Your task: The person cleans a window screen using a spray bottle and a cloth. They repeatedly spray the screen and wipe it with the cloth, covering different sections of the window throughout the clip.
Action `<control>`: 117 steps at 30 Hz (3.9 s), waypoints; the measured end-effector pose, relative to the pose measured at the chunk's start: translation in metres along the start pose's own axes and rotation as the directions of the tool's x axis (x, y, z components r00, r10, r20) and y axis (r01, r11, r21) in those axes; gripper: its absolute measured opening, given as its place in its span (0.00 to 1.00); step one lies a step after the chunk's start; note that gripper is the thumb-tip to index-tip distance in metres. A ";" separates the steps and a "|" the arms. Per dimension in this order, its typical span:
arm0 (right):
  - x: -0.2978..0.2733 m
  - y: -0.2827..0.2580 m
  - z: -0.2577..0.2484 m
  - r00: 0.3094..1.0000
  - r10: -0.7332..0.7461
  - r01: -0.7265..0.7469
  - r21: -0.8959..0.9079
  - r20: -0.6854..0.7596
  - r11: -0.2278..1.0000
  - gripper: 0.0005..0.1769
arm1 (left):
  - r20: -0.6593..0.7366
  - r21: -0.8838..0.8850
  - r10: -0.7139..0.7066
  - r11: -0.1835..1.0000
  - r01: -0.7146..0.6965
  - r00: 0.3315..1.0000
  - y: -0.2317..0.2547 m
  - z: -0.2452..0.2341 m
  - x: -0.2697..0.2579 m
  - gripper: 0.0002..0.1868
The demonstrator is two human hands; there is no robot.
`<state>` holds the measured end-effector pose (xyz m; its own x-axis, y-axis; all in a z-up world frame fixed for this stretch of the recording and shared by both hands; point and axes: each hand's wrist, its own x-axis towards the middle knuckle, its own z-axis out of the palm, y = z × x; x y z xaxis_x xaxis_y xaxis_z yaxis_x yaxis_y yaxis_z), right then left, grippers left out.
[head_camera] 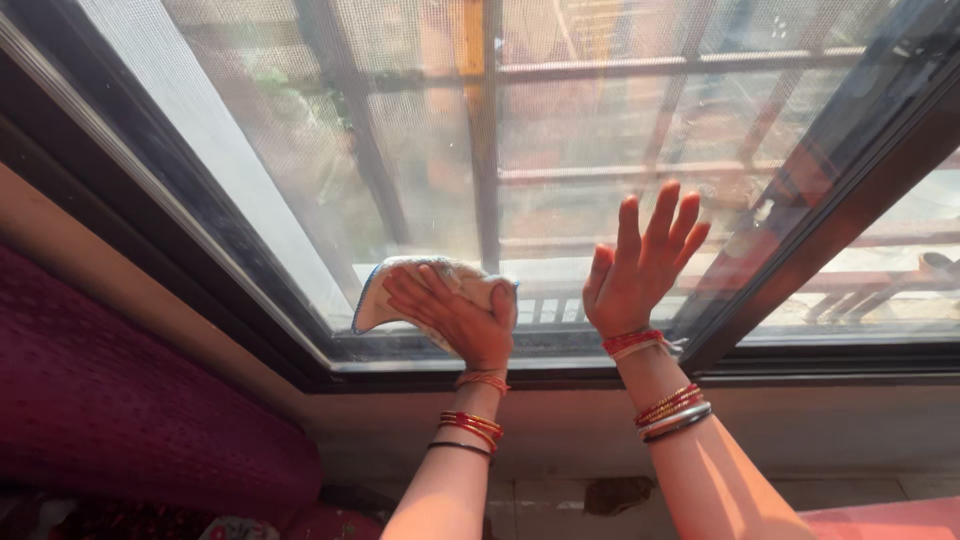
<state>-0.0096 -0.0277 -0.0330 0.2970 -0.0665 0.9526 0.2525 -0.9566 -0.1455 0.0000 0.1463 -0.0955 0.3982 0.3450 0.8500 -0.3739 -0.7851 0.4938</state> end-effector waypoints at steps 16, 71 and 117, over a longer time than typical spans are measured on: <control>-0.004 0.006 0.000 1.000 0.018 -0.019 0.024 0.023 1.000 0.34 | 0.272 -0.120 0.493 0.870 -0.479 0.827 0.045 0.023 0.040 0.38; 0.000 0.002 -0.001 0.999 0.020 -0.019 -0.056 0.030 0.998 0.34 | -0.051 0.103 0.120 0.988 -0.114 0.992 0.079 -0.009 0.122 0.50; -0.003 0.003 -0.004 0.999 0.025 -0.021 -0.089 0.041 0.996 0.35 | 0.383 0.110 0.176 0.966 -0.233 0.907 -0.016 0.029 -0.067 0.46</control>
<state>-0.0131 -0.0318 -0.0355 0.3409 -0.0785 0.9368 0.1635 -0.9764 -0.1413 0.0036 0.1207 -0.1656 0.6161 -0.0218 0.7873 -0.3622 -0.8955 0.2587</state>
